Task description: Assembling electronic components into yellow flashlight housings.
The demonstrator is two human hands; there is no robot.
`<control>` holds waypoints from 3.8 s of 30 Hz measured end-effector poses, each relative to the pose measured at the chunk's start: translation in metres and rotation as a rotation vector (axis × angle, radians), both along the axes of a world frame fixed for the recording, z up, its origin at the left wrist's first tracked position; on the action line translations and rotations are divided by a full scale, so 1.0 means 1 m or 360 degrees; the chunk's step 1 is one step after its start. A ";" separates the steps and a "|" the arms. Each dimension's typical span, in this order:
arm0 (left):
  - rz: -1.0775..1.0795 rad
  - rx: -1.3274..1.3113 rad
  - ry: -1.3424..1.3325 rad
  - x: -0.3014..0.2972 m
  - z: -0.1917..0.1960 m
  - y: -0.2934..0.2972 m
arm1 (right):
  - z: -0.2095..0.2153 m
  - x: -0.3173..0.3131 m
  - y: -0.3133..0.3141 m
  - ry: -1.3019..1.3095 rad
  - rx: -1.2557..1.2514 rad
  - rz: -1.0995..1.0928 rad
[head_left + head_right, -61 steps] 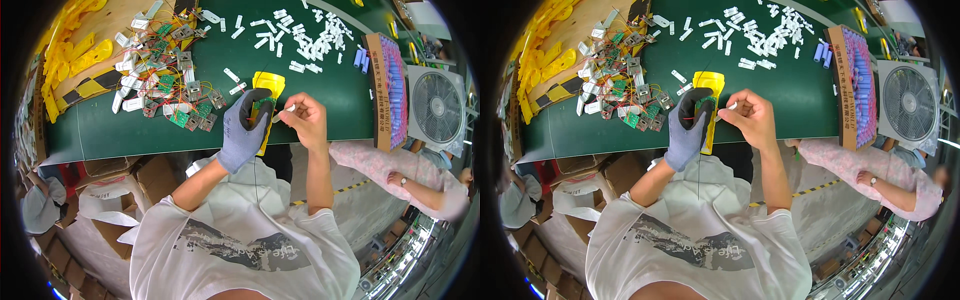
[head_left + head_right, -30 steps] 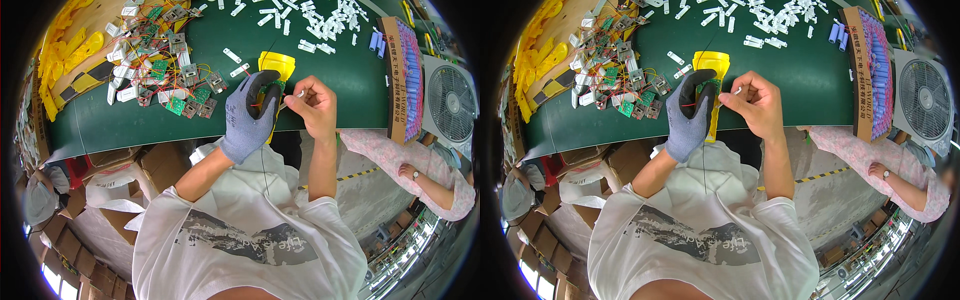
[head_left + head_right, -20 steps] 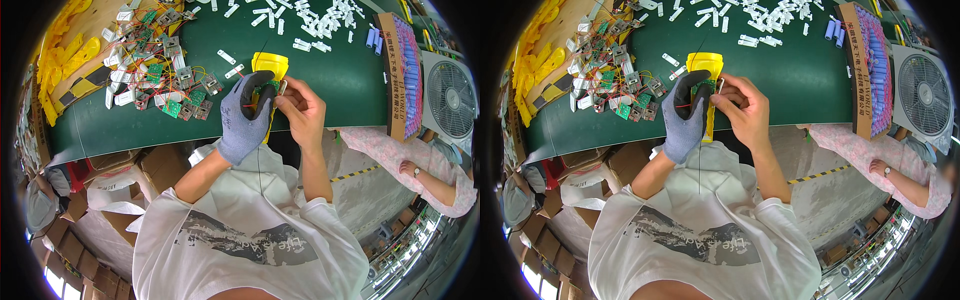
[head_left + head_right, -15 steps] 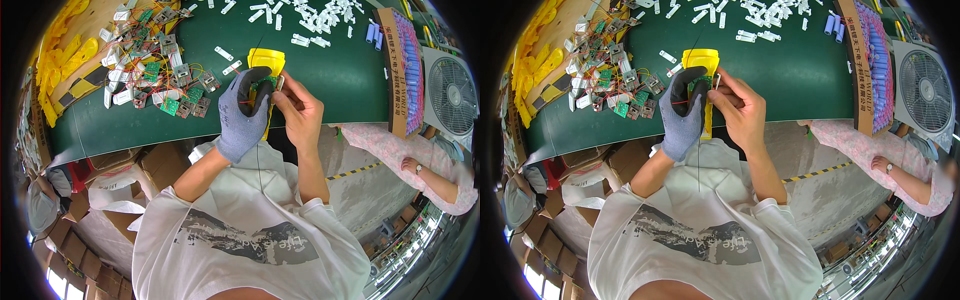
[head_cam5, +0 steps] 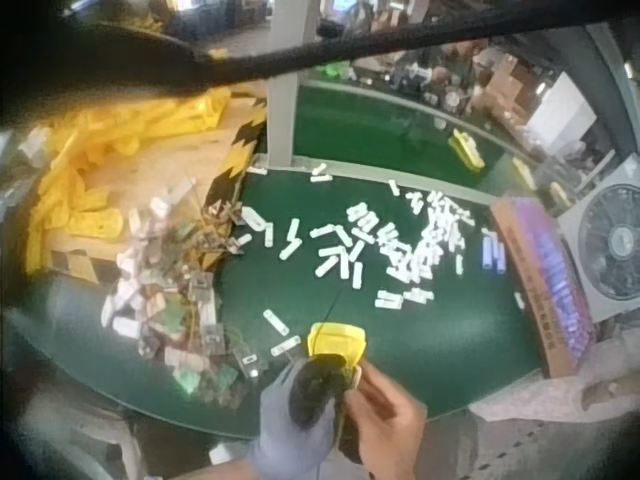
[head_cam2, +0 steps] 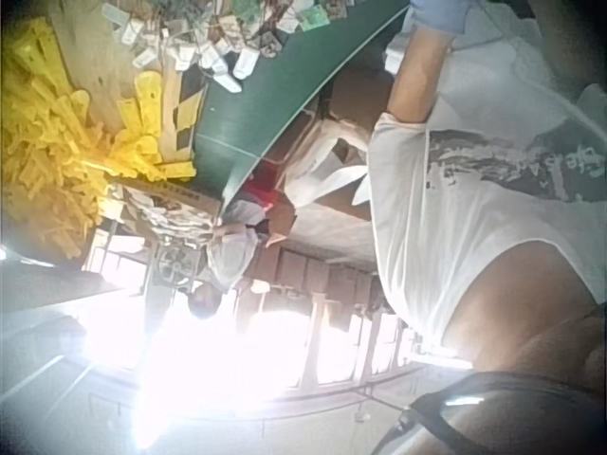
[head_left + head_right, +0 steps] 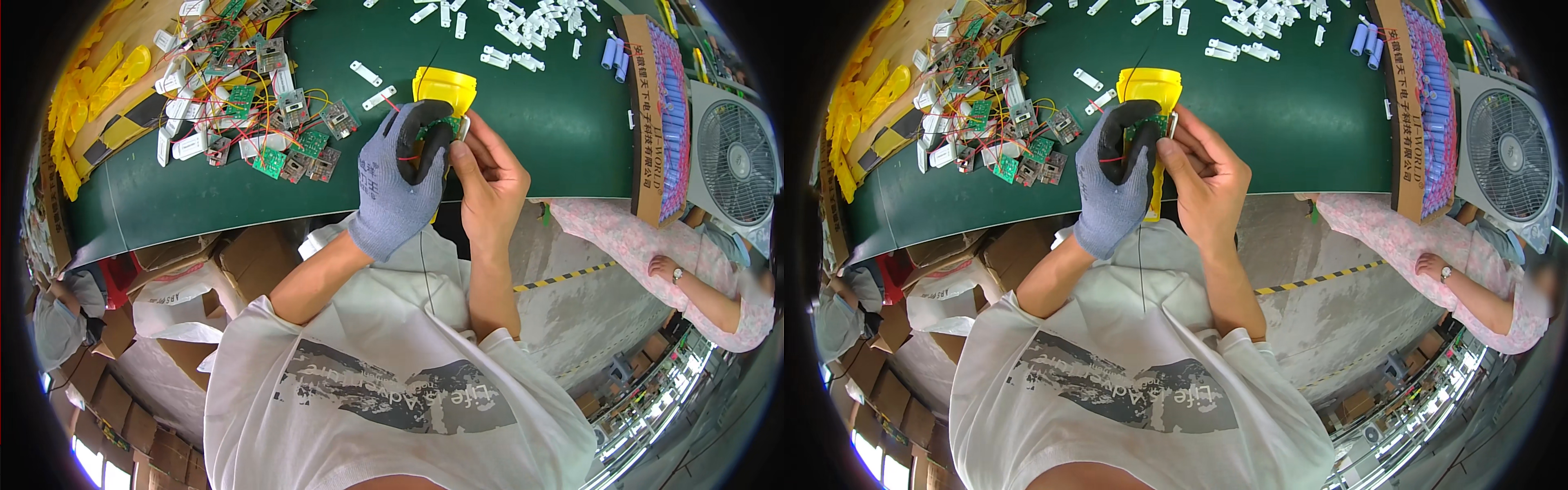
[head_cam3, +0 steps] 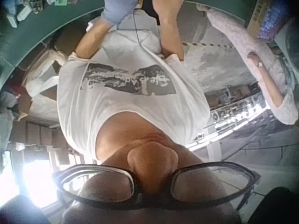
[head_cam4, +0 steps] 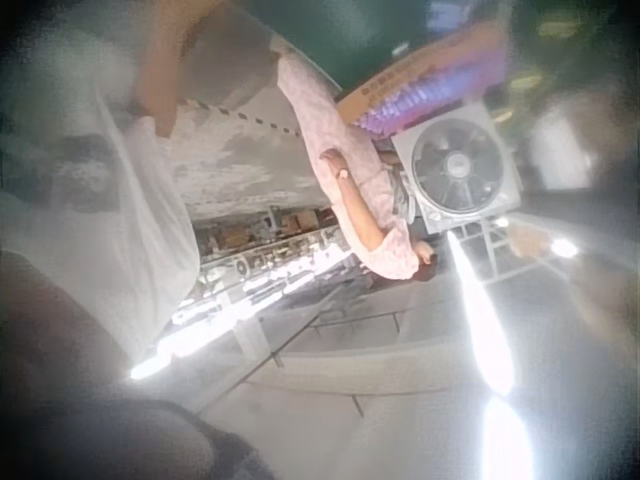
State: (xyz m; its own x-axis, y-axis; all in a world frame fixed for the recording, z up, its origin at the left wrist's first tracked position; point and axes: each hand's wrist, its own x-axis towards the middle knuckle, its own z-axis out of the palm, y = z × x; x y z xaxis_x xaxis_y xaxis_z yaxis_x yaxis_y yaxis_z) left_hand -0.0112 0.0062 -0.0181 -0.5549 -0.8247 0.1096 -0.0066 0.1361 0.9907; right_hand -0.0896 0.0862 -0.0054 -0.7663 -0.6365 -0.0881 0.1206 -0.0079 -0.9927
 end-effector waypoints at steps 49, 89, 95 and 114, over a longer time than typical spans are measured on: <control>0.0074 0.0141 0.0166 0.001 -0.004 -0.001 | -0.003 -0.014 -0.005 0.0671 0.0241 0.0126; 0.0091 0.0099 0.0160 -0.001 -0.004 0.002 | 0.026 -0.043 0.003 -0.0154 0.0320 0.0438; 0.0079 0.0077 0.0193 -0.001 -0.006 0.002 | 0.025 -0.058 0.006 0.0087 0.0467 0.0597; 0.0035 0.0053 0.0137 0.002 -0.008 0.000 | -0.004 -0.013 0.006 0.0128 -0.0097 0.0343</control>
